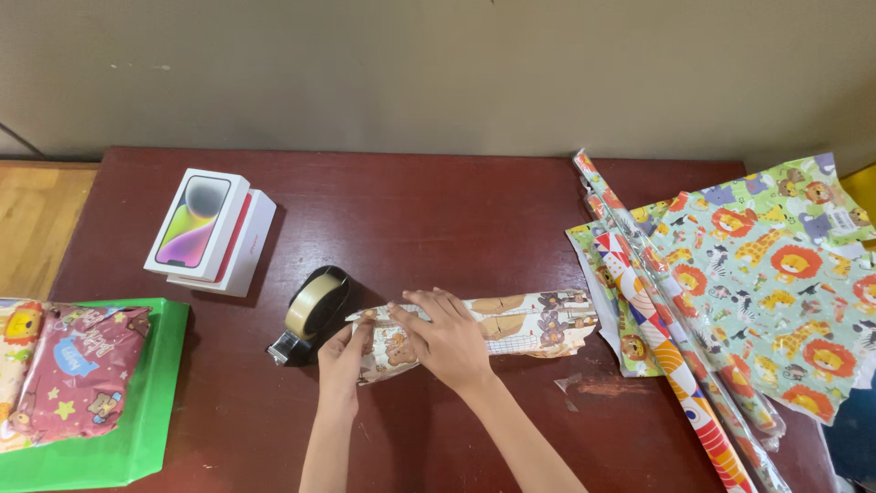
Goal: The person wraps a rectangular box with patterned wrapping paper on a wooden table. They fold the paper edges, smooth the surface, and secure the folds with clear tape from a dispenser. The wrapped item is turned and adjusted to complete the wrapping.
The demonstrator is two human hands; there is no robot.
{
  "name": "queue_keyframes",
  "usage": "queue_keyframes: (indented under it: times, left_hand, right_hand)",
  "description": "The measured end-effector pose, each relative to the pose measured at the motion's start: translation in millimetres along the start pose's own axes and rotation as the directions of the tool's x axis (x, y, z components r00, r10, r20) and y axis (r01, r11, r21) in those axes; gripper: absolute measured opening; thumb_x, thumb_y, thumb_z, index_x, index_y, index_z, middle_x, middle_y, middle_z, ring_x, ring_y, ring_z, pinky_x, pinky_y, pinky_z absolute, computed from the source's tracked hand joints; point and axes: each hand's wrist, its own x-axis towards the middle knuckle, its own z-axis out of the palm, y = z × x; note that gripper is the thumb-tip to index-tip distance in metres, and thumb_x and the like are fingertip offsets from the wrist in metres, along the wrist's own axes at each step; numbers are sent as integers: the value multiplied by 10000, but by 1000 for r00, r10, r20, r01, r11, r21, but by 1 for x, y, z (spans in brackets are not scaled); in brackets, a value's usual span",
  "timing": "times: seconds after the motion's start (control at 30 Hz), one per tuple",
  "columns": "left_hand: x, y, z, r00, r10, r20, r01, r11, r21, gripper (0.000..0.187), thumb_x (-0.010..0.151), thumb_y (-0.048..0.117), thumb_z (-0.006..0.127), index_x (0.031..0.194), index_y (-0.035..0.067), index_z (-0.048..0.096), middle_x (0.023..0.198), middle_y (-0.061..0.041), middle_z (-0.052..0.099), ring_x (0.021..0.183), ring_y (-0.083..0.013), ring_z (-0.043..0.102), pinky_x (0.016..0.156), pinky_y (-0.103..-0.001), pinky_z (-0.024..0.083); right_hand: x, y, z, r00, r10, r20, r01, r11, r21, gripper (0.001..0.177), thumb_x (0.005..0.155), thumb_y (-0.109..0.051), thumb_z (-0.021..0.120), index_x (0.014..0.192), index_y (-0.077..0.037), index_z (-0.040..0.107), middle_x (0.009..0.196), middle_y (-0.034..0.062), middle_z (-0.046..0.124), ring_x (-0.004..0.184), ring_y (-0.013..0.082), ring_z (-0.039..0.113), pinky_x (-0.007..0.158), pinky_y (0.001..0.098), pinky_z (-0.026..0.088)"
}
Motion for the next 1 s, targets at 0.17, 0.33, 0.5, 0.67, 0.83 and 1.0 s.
queue_keyframes:
  times: [0.17,0.33,0.5,0.67,0.83,1.0]
  left_hand:
    - [10,-7,-7,998,7,-54,-8,1000,-20,279,1025,236,647,1056,-14,765,854,-39,684,749,-106,592,664,-281,460]
    - [5,4,-12,993,-108,35,112,986,-123,326,996,260,571,1138,0,707,986,-60,742,890,-145,685,780,-323,534]
    - [-2,27,-11,948,-297,116,319,891,-324,569,984,474,430,1207,-8,633,1104,-123,752,1016,-217,721,874,-373,556]
    - [-8,30,-7,988,-130,89,125,990,58,399,1023,331,669,1129,-54,673,965,-98,678,869,-178,640,767,-357,515]
    - [-10,18,-13,991,-126,51,124,991,42,294,956,285,662,1112,52,751,929,-48,738,808,-114,654,740,-289,524]
    - [-24,6,-49,992,128,-9,-123,971,207,267,961,206,633,1135,31,737,963,-30,776,852,-82,709,774,-256,542]
  right_hand:
    - [-4,4,1,999,-42,-4,43,997,63,301,869,-108,712,1167,-141,742,1253,74,697,1157,293,649,1049,427,506]
    - [-3,2,-5,998,56,37,-61,987,145,264,842,-85,718,1089,-149,782,1148,51,711,1097,278,661,973,414,517]
    - [-1,-1,-8,999,44,13,-46,984,170,220,801,-77,724,1002,-139,788,1148,48,704,1125,267,668,999,407,519]
    - [1,-3,-12,997,81,19,-83,981,177,225,793,-84,731,1000,-143,794,1161,50,715,1114,274,672,979,403,530]
    - [1,-5,-12,995,99,16,-100,979,176,241,795,-85,731,1020,-147,791,1158,46,726,1101,281,678,973,411,539]
    - [1,-6,-12,989,145,10,-144,970,196,223,814,-117,738,1024,-173,787,1149,43,733,1083,280,689,953,408,550]
